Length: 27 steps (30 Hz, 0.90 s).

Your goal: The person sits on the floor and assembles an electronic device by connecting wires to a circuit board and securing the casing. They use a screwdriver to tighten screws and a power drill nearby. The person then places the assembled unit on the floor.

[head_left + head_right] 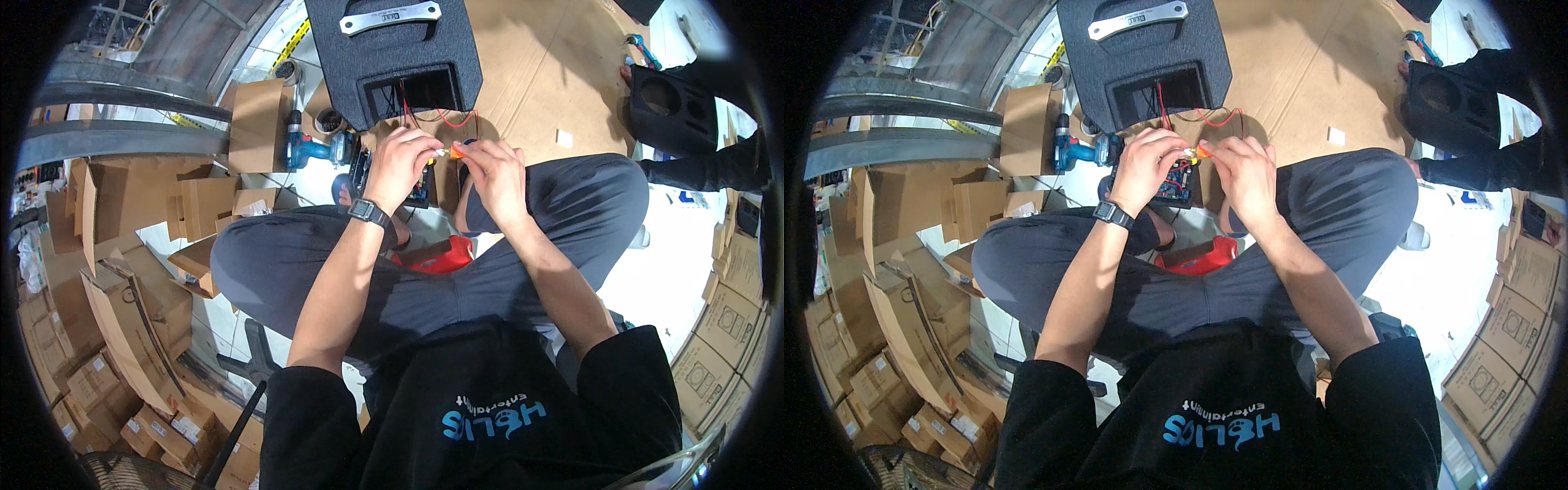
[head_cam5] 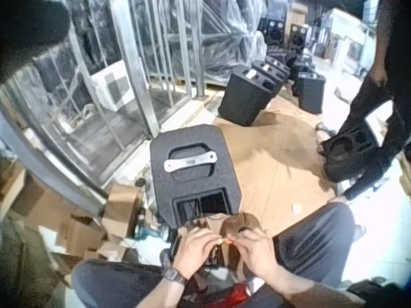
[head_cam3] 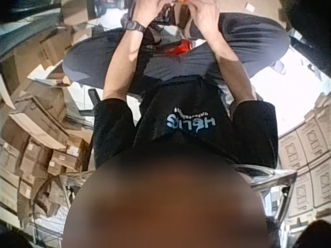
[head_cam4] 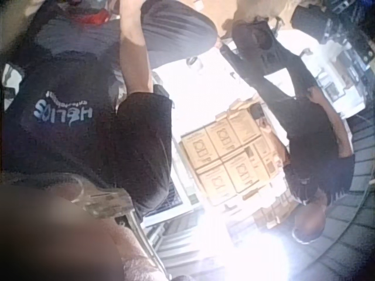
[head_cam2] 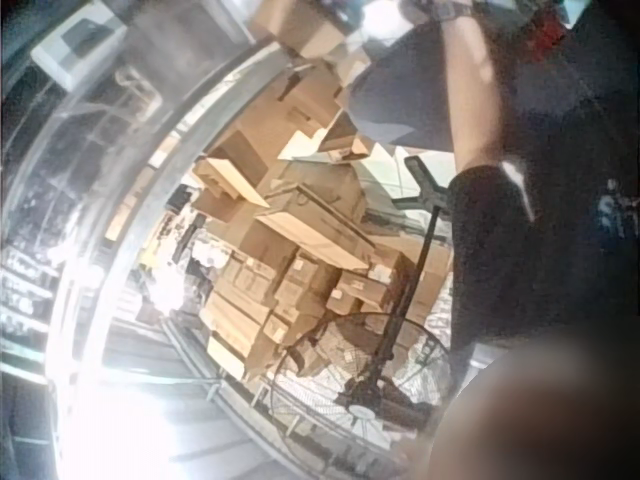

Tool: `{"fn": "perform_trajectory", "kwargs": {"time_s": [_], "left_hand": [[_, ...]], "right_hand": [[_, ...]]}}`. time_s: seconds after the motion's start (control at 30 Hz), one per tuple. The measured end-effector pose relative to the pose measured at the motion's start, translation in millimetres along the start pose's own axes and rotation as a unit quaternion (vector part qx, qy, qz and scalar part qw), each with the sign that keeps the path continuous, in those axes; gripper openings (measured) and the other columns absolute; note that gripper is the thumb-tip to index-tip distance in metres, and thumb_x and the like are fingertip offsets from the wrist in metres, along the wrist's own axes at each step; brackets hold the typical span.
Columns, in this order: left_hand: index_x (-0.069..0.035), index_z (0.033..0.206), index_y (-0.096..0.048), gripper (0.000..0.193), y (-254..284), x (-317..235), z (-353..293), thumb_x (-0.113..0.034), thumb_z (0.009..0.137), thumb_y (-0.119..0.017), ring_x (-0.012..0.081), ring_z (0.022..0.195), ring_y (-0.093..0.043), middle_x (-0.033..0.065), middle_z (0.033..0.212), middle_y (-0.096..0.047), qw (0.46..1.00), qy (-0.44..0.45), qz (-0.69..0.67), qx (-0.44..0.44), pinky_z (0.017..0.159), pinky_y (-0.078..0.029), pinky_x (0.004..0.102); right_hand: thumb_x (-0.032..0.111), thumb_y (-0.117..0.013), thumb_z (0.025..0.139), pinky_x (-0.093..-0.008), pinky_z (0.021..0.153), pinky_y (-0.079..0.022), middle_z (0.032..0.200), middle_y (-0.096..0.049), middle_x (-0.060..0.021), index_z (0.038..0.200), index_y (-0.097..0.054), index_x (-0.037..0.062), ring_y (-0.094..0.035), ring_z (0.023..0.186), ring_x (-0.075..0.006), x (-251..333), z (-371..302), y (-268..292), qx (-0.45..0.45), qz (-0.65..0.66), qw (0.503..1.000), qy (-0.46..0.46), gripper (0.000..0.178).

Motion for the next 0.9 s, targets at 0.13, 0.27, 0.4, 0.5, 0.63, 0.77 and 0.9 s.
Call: {"fn": "perform_trajectory", "kwargs": {"time_s": [0.13, 0.27, 0.4, 0.5, 0.63, 0.77, 0.9], "left_hand": [[-0.005, 0.096, -0.075, 0.011, -0.9, 0.8, -0.4, -0.009, 0.085, -0.072, 0.031, 0.092, -0.066, 0.0078, 0.097, -0.073, 1.0, -0.002, 0.001, -0.001, 0.083, -0.053, 0.0421], [-0.007, 0.096, -0.075, 0.011, -2.2, 2.1, -0.7, -0.011, 0.085, -0.072, 0.03, 0.092, -0.066, 0.0068, 0.096, -0.073, 1.0, 0.001, 0.016, 0.003, 0.083, -0.054, 0.0418], [-0.007, 0.094, -0.075, 0.01, -2.4, 2.2, -0.6, -0.013, 0.086, -0.073, 0.03, 0.093, -0.067, 0.0063, 0.095, -0.073, 0.999, -0.005, 0.034, 0.001, 0.082, -0.054, 0.0414], [-0.008, 0.093, -0.076, 0.01, -2.8, 1.6, -1.4, -0.014, 0.085, -0.073, 0.0293, 0.093, -0.067, 0.0053, 0.095, -0.073, 0.999, -0.004, 0.047, 0.005, 0.082, -0.054, 0.0416], [-0.008, 0.096, -0.075, 0.011, -3.1, 2.3, -2.8, -0.012, 0.086, -0.073, 0.0296, 0.092, -0.066, 0.0053, 0.095, -0.072, 0.998, -0.005, 0.059, 0.018, 0.082, -0.054, 0.0406], [-0.008, 0.095, -0.075, 0.01, -3.9, 3.9, -3.9, -0.013, 0.086, -0.073, 0.0295, 0.092, -0.065, 0.0049, 0.093, -0.071, 0.998, -0.009, 0.06, 0.021, 0.081, -0.054, 0.0406], [-0.009, 0.095, -0.075, 0.011, -5.3, 4.7, -5.3, -0.013, 0.086, -0.073, 0.0291, 0.092, -0.065, 0.0048, 0.093, -0.071, 0.997, -0.002, 0.068, 0.03, 0.081, -0.054, 0.0409]], "right_hand": [[0.015, -0.074, 0.086, -0.037, 0.079, -0.042, 0.098, -0.073, 0.004, 0.114, -0.079, 0.0224, -0.064, 0.09, -0.0201, -1.0, 0.1, -1.6, -0.001, -0.006, 1.0, 0.004, 0.029], [0.015, -0.074, 0.086, -0.0368, 0.079, -0.042, 0.098, -0.073, 0.0047, 0.113, -0.079, 0.0226, -0.064, 0.091, -0.0197, -1.3, -0.3, -2.9, -0.001, -0.017, 1.0, 0.007, 0.029], [0.015, -0.074, 0.086, -0.0366, 0.079, -0.042, 0.098, -0.073, 0.0048, 0.113, -0.079, 0.0223, -0.063, 0.089, -0.0199, -0.5, -1.3, -3.6, 0.003, -0.021, 1.0, 0.005, 0.028], [0.016, -0.074, 0.087, -0.0367, 0.079, -0.041, 0.097, -0.073, 0.0047, 0.113, -0.08, 0.0222, -0.063, 0.088, -0.0204, 0.4, -1.8, -4.0, 0.0, -0.028, 1.0, 0.006, 0.027], [0.017, -0.073, 0.087, -0.0367, 0.079, -0.041, 0.096, -0.072, 0.0046, 0.113, -0.08, 0.022, -0.062, 0.087, -0.0206, 2.0, -2.8, -4.7, 0.003, -0.029, 1.0, 0.004, 0.027], [0.017, -0.073, 0.087, -0.0367, 0.079, -0.04, 0.095, -0.072, 0.0043, 0.112, -0.08, 0.0218, -0.062, 0.086, -0.0203, 4.0, -4.4, -5.2, 0.009, -0.041, 0.999, 0.003, 0.026], [0.017, -0.073, 0.088, -0.037, 0.078, -0.039, 0.094, -0.071, 0.0043, 0.112, -0.08, 0.0224, -0.062, 0.086, -0.0196, 6.5, -5.4, -5.9, 0.011, -0.067, 0.998, 0.003, 0.026]]}}
Point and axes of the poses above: each hand's wrist, its own z-axis towards the middle knuckle, its own y-axis out of the back of the hand, x = y × z, the point moved 1 cm from there along z, towards the middle knuckle
